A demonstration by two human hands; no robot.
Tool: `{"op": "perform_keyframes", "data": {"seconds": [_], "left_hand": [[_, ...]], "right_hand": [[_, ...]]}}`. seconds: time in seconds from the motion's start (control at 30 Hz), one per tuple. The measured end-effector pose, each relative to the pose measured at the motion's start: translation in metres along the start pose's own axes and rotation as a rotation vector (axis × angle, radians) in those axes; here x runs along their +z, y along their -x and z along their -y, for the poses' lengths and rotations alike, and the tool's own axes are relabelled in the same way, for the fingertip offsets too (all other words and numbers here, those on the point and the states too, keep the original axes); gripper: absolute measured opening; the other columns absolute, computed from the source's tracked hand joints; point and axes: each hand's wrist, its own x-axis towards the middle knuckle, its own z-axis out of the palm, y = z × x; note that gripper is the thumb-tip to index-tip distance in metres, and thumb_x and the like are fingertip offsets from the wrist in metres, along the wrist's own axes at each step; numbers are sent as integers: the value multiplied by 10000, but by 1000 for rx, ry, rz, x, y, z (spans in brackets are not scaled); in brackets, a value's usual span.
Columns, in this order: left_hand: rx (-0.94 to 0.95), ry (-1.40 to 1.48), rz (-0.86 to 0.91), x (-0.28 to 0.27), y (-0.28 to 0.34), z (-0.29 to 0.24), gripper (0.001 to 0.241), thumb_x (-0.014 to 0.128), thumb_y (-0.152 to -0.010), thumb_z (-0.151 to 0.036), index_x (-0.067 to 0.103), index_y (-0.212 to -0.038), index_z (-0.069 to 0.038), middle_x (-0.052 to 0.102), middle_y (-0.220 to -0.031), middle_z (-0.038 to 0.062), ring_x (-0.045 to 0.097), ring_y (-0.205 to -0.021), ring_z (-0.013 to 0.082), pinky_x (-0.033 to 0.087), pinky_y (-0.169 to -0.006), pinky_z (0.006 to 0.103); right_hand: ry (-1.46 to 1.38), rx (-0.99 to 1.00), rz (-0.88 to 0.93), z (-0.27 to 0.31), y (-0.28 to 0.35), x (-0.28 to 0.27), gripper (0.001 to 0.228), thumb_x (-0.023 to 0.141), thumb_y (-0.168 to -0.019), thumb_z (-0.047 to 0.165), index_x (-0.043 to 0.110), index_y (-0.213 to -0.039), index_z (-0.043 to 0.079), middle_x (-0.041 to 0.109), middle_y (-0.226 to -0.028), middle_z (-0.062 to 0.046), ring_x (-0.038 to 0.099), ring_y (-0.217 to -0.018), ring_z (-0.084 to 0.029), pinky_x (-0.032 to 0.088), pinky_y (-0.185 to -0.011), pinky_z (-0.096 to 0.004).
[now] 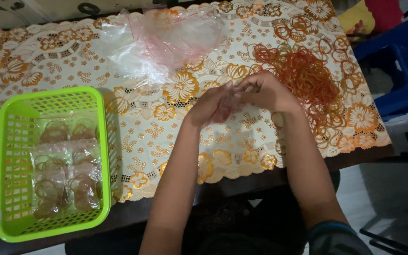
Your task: The person is portioning out rubber bands from a large pile and packing them into small, individual plastic bags.
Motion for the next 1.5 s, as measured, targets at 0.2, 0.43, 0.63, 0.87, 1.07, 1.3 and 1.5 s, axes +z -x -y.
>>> {"op": "perform_keyframes", "data": {"seconds": [0.2, 0.43, 0.63, 0.87, 1.07, 1.3, 1.5], "left_hand": [[-74, 79, 69, 13, 7, -5, 708, 469, -963, -688, 688, -1138, -38, 688, -828, 143, 703, -715, 233, 601, -651, 345], [-56, 292, 238, 28, 22, -8, 542, 505, -1018, -569, 660, -1157, -68, 686, -1039, 100, 671, -826, 196, 520, -621, 257], [-145, 442, 262, 33, -8, 13, 803, 423, -937, -724, 692, -622, -36, 704, -775, 194, 633, -577, 199, 383, -446, 189], [-235, 817, 351, 25, -26, 56, 880, 506, -918, -711, 542, -1371, 42, 675, -1147, 160, 690, -886, 262, 525, -542, 298], [-285, 742, 191, 33, -28, 53, 727, 541, -935, -582, 581, -1293, 49, 668, -1112, 162, 664, -837, 277, 546, -565, 382], [-259, 571, 132, 22, -40, 71, 741, 494, -974, -579, 562, -1354, 54, 671, -1142, 230, 705, -903, 383, 620, -560, 478], [-255, 568, 139, 24, -38, 68, 716, 485, -991, -553, 561, -1352, 60, 670, -1133, 226, 714, -907, 359, 638, -562, 450]], "right_hand": [[-117, -125, -14, -1, 0, 6, 170, 675, -938, -5, 707, -1095, -60, 711, -860, -140, 657, -659, -182, 506, -544, -258], [-118, -55, -5, -11, 5, -4, 232, 705, -876, -8, 728, -1107, -16, 715, -767, -111, 631, -598, -121, 488, -547, -237], [-208, -89, -234, -11, 24, -39, 177, 768, -894, 45, 767, -1071, 50, 683, -803, -86, 600, -705, -95, 501, -594, -240], [319, -128, -622, -67, 53, -117, 96, 683, -1013, 87, 777, -1022, 69, 755, -933, -65, 695, -840, -144, 567, -808, -339], [362, -26, -500, -65, 59, -115, 71, 741, -990, 94, 753, -920, 94, 750, -930, -40, 678, -842, -142, 504, -952, -407], [373, 5, -412, -78, 66, -111, 208, 798, -848, 81, 788, -1052, 47, 686, -815, -149, 654, -793, -313, 522, -743, -434], [630, -62, -386, -100, 52, -104, 159, 832, -825, 127, 812, -982, 107, 699, -833, -135, 691, -830, -372, 577, -719, -482]]}}
